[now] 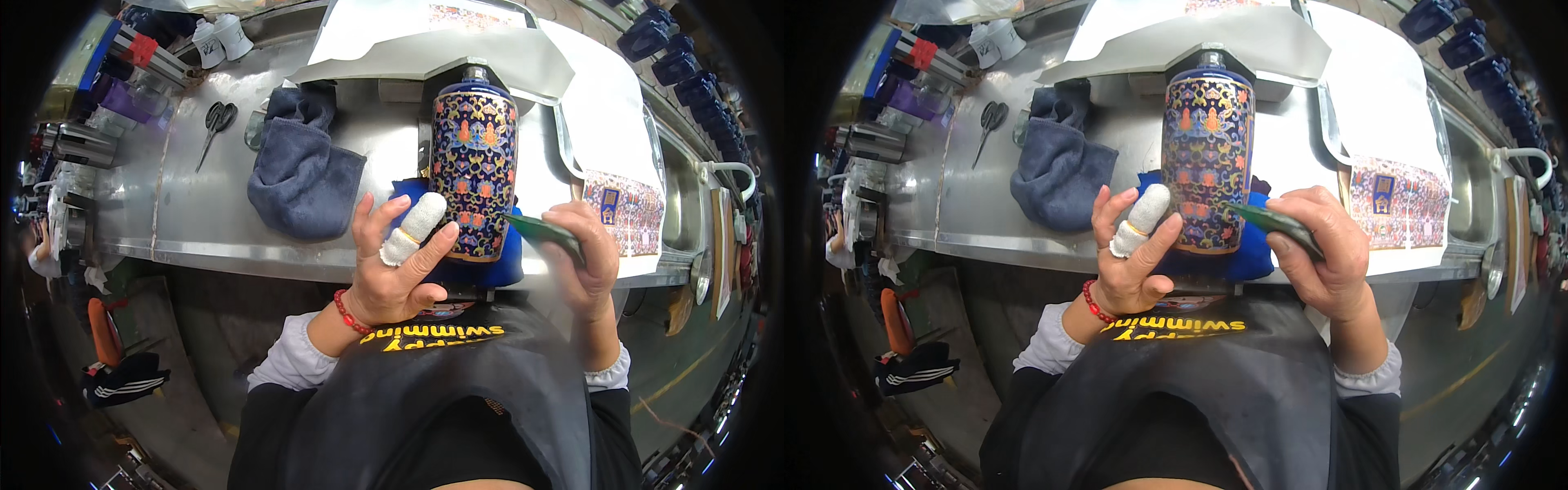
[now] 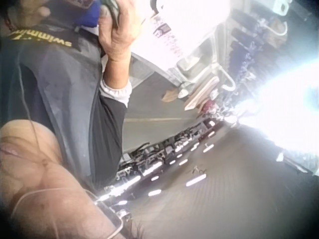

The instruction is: The person holds a decorated ceramic vase on a blue cloth and repeatedly rubs its surface with a small green pad while rotating the vase to access different sides. The person occasionally pauses to inspect the vase before continuing the rubbing motion.

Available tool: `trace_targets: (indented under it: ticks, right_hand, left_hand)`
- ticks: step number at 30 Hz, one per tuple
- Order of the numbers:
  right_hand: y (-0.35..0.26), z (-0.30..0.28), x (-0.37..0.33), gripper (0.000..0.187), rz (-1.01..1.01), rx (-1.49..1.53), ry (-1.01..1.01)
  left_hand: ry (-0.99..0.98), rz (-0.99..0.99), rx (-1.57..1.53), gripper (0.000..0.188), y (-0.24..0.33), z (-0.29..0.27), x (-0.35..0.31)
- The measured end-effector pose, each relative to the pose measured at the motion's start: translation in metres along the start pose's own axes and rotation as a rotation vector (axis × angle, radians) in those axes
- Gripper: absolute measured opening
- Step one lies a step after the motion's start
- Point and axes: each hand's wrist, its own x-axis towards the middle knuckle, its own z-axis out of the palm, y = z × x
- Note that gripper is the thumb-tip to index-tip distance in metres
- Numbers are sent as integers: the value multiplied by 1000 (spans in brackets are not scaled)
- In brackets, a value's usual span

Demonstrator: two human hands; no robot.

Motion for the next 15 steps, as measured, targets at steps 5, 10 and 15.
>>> trace_targets:
  ticks: [5, 10, 15]
  right_hand:
    - [2, 15, -19, 34, 46, 54, 104]
    - [9, 29, -27, 44, 1, -55, 98]
    - [15, 41, -33, 57, 69, -108, 50]
  left_hand:
    - [-31, 56, 102, 62, 3, -3, -7]
    - [-53, 86, 35, 60, 1, -13, 3]
    - [-124, 67, 88, 61, 1, -11, 14]
